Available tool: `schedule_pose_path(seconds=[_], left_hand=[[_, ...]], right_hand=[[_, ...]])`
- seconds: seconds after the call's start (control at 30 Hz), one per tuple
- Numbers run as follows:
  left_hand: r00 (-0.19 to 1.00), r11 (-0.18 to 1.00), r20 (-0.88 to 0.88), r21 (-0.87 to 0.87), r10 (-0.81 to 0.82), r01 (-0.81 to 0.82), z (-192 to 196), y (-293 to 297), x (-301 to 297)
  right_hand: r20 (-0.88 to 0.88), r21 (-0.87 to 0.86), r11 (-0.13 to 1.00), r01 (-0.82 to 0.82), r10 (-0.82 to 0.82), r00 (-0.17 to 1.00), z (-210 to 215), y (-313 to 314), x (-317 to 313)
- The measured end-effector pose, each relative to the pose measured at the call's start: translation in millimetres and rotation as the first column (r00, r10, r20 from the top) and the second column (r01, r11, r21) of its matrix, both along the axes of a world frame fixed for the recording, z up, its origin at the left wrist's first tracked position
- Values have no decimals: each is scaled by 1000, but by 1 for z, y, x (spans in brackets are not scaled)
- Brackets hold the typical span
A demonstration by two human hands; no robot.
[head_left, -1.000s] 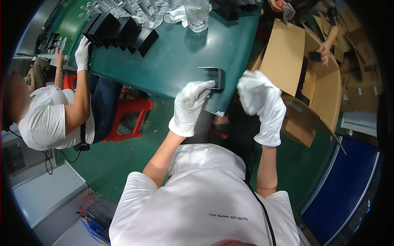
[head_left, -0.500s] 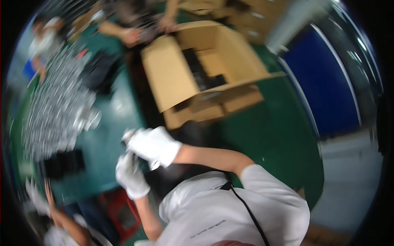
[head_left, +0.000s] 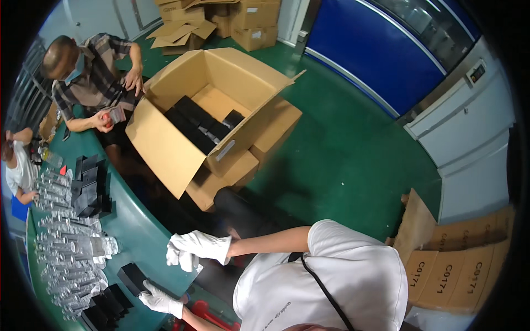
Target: The person wipes the surfaces of small black rectangular electronic components with a white cloth. They handle the items one at a time, turning them over to clean all sides, and place the cleaned units into a cardboard box.
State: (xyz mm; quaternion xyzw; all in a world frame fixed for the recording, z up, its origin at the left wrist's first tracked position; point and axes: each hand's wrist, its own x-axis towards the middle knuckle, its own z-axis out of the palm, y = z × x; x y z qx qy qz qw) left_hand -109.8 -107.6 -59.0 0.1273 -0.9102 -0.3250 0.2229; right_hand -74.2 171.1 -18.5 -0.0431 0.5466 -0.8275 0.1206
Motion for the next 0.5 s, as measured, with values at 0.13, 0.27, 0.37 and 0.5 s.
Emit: schedule_pose_path(seconds=[0.13,0.27,0.37,0.5], left_hand=[[987,872,30,-474,155,-122,13,-12,-4],[964,958,-19,112,267,-263,22,-17,-7],[895,938,-293,189,337,-291,34,0,14],[971,969,-181,164,-157,187,61,61,-4]], right_hand=[[172,-243,970,-1,44,984,14,9,10],[-412,832,406,378,-4,911,-63,17,18],[-157,689,650,319,-296,942,-83,28,21],[-51,520,799,303,-325,945,-82,44,28]])
